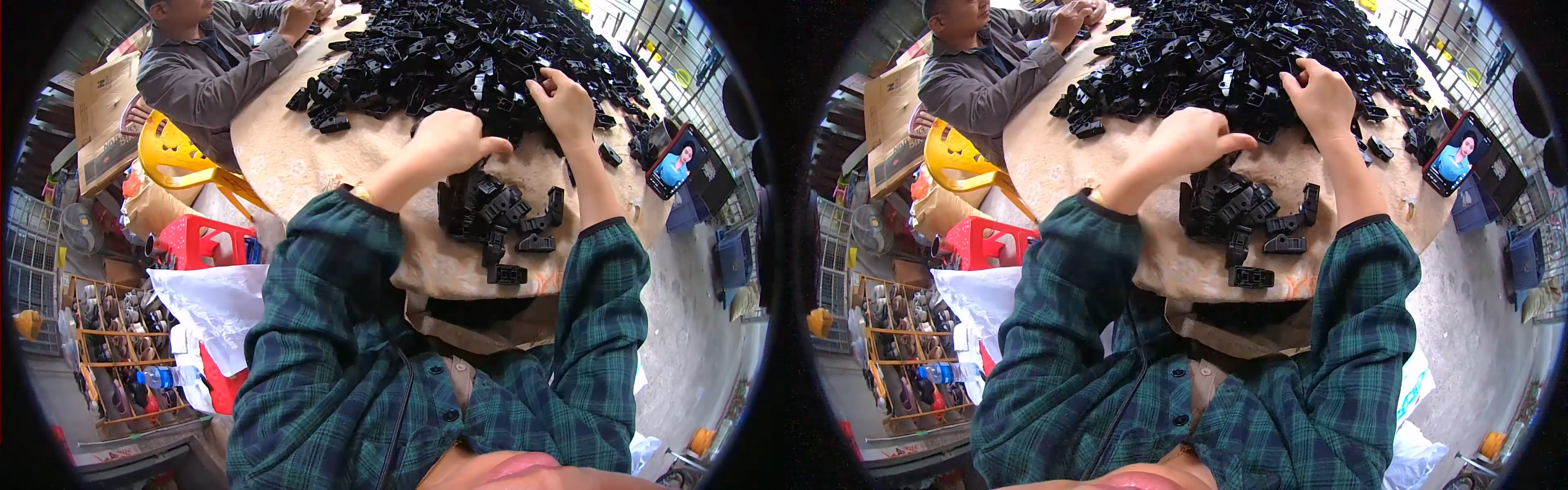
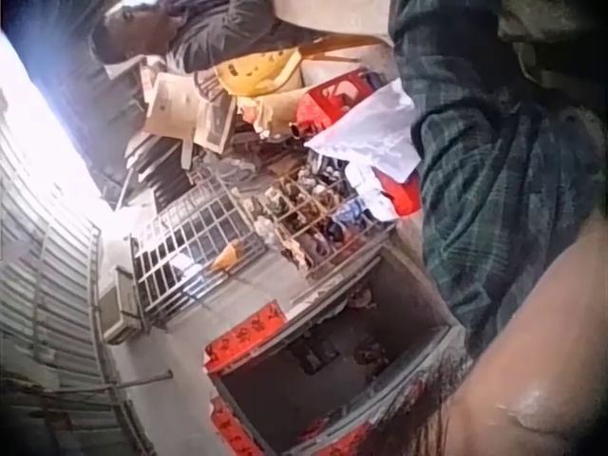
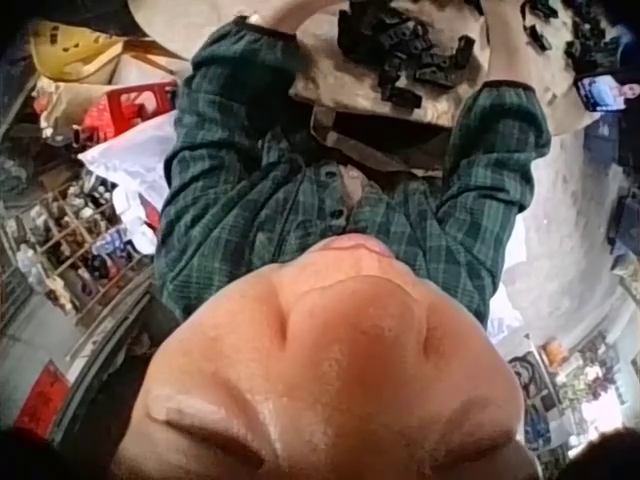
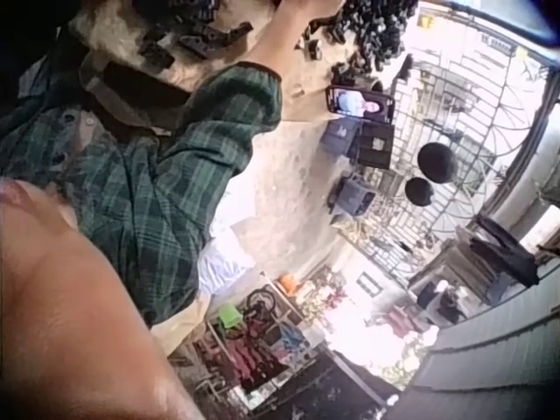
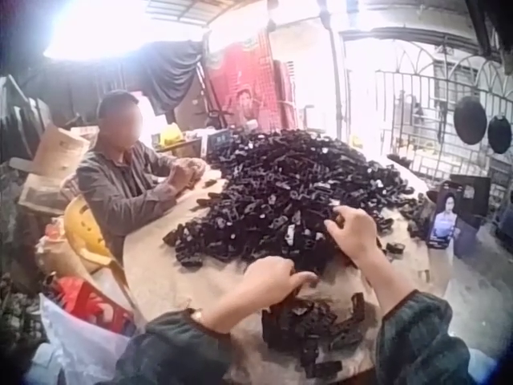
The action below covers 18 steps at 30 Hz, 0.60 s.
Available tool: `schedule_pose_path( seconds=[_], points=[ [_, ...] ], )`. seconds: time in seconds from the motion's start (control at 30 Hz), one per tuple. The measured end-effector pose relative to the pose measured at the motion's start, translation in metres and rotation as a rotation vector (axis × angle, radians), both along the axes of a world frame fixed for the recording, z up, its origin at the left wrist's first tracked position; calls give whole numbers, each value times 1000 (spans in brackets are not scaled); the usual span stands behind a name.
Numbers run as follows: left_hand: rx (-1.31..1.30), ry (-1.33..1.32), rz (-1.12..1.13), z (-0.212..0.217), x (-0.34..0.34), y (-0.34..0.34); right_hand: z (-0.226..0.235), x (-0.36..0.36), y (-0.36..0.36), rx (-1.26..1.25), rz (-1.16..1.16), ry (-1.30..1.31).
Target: Sorting and inspecting small black plastic components on a production floor workbench.
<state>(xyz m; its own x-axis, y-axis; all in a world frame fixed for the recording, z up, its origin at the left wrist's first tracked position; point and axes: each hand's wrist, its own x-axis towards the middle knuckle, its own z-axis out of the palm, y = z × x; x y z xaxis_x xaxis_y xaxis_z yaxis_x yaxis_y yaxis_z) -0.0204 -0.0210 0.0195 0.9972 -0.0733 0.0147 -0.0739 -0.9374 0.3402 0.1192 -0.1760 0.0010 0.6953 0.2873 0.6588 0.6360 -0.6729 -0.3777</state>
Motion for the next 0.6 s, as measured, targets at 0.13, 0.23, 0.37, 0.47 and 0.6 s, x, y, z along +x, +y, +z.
schedule_pose_path(
  seconds=[0.13, 0.23, 0.37, 0.47, 0.6],
  points=[
    [64, -167, 12, -19, 5, -8, 0, -2, 2, -7, -28, 67],
    [14, -171, -37, -24, 8, -2, 1, -2, -2, 132, 44, 56],
    [-635, -308, -15, -19, 13, 13, 5, -9, -1, 272, 110, -56],
    [-1480, -105, 9, -11, 20, 16, 13, -21, 5, 149, 122, -314],
    [-1784, -70, 9, -24, 22, 13, 20, -58, 27, 4, 205, -303]
  ],
)
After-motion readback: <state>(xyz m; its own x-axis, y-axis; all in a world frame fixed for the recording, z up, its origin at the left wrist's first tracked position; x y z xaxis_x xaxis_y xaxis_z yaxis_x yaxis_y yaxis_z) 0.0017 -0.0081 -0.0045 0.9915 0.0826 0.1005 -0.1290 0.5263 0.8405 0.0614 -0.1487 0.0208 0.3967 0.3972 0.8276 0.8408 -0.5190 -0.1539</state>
